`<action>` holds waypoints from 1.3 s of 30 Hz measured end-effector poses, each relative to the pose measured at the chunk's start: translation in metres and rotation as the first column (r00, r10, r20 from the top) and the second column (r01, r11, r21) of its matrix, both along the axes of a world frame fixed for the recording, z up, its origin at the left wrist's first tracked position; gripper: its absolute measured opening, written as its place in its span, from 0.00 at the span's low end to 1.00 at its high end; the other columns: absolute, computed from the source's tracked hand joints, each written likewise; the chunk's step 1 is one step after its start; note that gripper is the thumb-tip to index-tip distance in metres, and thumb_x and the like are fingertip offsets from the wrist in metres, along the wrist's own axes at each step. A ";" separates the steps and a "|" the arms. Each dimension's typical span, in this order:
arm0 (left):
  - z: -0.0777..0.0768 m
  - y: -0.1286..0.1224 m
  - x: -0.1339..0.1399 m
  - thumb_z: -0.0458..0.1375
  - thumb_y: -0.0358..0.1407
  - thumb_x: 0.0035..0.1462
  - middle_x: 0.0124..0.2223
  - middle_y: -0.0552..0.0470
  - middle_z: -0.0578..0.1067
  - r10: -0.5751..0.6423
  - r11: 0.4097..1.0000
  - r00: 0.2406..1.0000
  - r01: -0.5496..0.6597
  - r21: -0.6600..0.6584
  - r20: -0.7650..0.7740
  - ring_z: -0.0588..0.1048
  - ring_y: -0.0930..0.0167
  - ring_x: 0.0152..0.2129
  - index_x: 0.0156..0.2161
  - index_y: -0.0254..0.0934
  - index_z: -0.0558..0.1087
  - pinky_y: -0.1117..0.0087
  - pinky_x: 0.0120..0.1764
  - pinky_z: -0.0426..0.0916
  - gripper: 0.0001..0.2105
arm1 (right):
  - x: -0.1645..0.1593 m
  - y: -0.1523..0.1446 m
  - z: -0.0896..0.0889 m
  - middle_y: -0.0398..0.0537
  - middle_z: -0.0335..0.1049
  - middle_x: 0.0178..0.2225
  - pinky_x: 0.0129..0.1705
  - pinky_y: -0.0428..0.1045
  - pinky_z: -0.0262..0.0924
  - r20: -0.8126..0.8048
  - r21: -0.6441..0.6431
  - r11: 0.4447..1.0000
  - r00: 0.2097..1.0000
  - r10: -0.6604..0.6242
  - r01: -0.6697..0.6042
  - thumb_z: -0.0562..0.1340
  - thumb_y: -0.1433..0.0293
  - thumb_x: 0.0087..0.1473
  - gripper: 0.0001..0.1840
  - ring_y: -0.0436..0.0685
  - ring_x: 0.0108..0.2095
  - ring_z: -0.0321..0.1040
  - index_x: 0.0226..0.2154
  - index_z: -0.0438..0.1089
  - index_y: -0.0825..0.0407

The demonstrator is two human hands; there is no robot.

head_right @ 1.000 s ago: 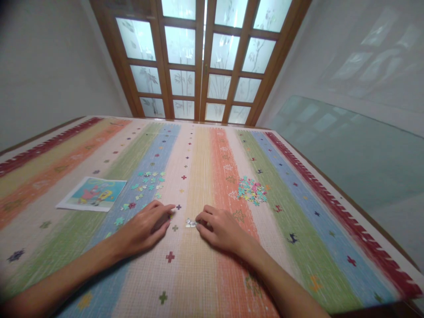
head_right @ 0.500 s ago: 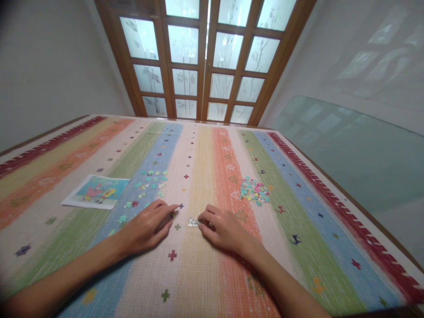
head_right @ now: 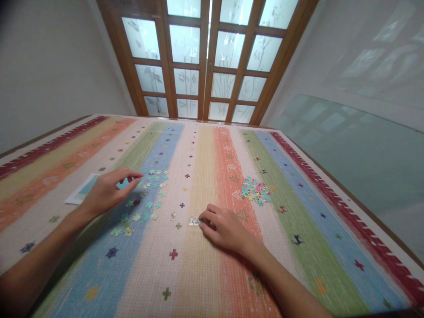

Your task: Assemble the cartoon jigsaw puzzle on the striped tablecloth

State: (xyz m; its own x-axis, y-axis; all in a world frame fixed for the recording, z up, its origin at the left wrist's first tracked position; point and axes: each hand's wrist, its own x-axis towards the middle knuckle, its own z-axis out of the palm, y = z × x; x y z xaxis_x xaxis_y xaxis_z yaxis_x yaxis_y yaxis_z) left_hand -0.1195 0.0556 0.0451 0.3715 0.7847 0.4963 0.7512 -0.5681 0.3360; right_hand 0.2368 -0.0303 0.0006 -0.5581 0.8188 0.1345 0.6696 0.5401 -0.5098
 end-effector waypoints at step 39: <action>0.018 -0.043 0.003 0.60 0.29 0.45 0.28 0.53 0.73 -0.392 0.699 0.872 0.074 -0.712 -0.294 0.70 0.67 0.27 0.26 0.40 0.73 0.70 0.31 0.61 0.03 | 0.000 0.000 0.004 0.50 0.73 0.37 0.37 0.50 0.60 0.019 -0.006 1.000 1.000 -0.006 0.006 0.59 0.71 0.64 0.08 0.54 0.33 0.68 0.41 0.75 0.51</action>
